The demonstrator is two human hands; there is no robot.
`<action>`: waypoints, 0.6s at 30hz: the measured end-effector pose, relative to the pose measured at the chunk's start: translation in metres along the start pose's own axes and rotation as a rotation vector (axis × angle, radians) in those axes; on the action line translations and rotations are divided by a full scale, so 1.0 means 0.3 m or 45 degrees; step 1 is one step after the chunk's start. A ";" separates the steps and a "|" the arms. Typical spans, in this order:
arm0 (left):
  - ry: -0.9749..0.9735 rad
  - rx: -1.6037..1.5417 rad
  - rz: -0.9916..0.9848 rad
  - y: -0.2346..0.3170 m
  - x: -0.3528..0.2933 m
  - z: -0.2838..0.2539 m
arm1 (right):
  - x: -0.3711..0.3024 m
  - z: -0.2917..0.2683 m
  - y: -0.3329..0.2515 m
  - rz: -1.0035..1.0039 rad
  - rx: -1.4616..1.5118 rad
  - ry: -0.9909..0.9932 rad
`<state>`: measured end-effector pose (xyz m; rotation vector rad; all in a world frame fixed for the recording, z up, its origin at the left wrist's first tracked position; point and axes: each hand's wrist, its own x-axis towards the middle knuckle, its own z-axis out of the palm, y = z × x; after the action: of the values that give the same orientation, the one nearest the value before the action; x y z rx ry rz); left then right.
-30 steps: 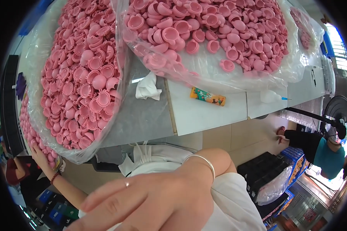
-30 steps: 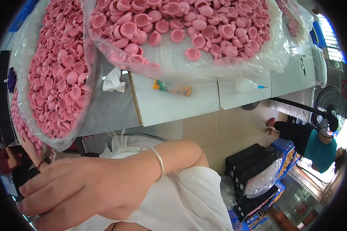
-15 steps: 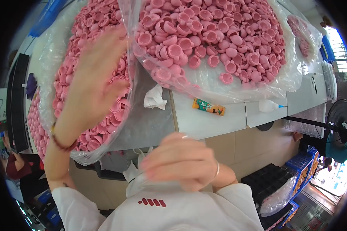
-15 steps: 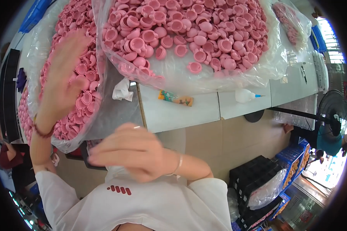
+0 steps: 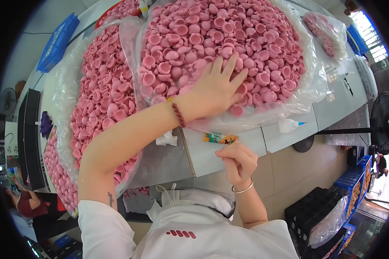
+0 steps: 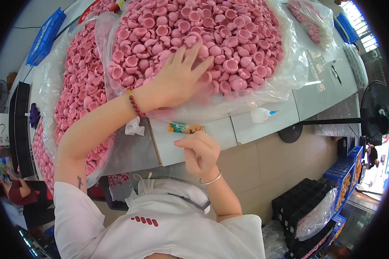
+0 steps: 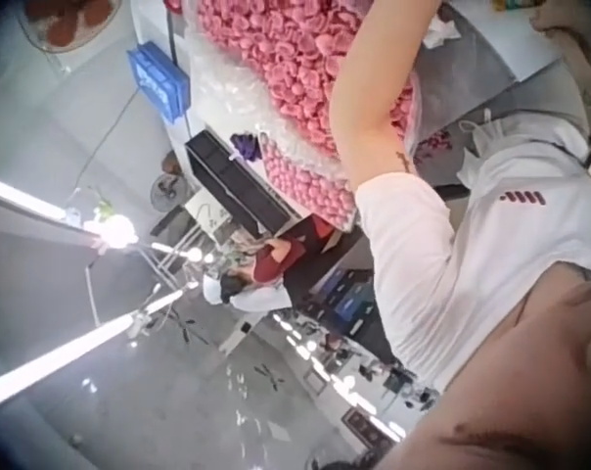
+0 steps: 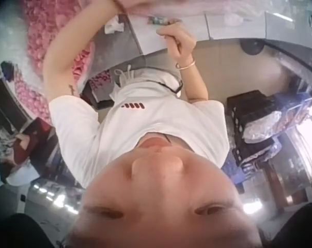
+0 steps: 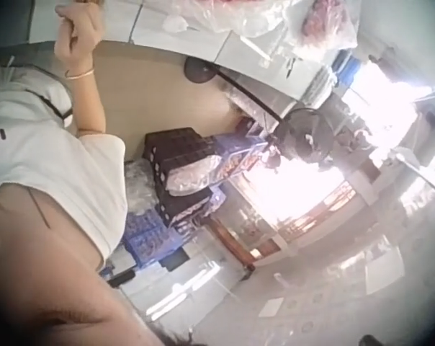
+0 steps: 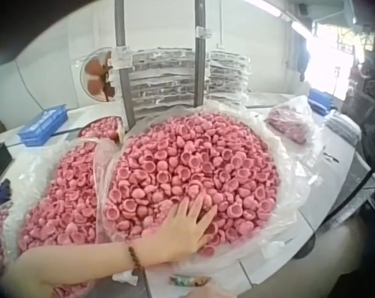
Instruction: Glue together two halves of pink plastic spheres to create small balls.
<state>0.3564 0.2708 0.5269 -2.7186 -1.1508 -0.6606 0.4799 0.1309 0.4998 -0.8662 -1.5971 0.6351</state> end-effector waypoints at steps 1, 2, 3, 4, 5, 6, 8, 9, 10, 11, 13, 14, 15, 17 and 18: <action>0.005 -0.062 0.037 0.010 -0.008 0.005 | -0.002 -0.002 0.003 -0.003 0.000 0.011; 0.008 -0.124 0.075 0.017 -0.017 0.008 | -0.008 -0.006 0.005 -0.001 -0.004 0.006; -0.049 -0.131 0.063 0.019 -0.026 -0.011 | -0.013 -0.011 0.004 0.001 -0.012 0.003; -0.053 -0.127 0.077 0.020 -0.035 -0.040 | -0.014 -0.012 0.008 -0.001 -0.012 0.018; -0.132 -0.229 0.083 0.020 -0.045 -0.073 | -0.013 -0.013 0.012 -0.014 -0.003 0.034; -0.211 -0.328 0.089 0.015 -0.053 -0.117 | -0.011 -0.010 0.013 -0.030 0.007 0.050; -0.284 -0.390 0.132 0.005 -0.011 -0.222 | -0.005 -0.020 0.011 -0.047 -0.030 0.054; -0.389 -0.430 0.060 -0.006 0.031 -0.286 | -0.002 -0.019 0.008 -0.064 -0.046 0.033; -0.494 -0.472 -0.016 -0.025 0.062 -0.312 | -0.002 -0.017 0.009 -0.071 -0.047 0.044; -0.316 -0.394 -0.008 -0.069 0.100 -0.293 | 0.000 -0.017 0.010 -0.085 -0.083 0.040; -0.073 -0.267 -0.001 -0.186 0.232 -0.248 | -0.001 -0.029 0.015 -0.106 -0.138 0.042; 0.078 -0.128 0.036 -0.261 0.300 -0.211 | -0.003 -0.034 0.014 -0.092 -0.155 0.046; 0.229 0.027 0.063 -0.351 0.356 -0.174 | -0.002 -0.031 0.009 -0.088 -0.157 0.045; 0.428 0.080 -0.049 -0.572 0.427 -0.098 | 0.002 -0.003 -0.017 -0.106 -0.119 0.045; 0.342 -0.135 -0.176 -0.649 0.475 -0.052 | 0.003 0.004 -0.021 -0.085 -0.120 0.056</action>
<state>0.3011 0.4972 0.5910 -2.5443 -1.2747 -1.0967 0.4773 0.1279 0.5050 -0.8862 -1.6196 0.4943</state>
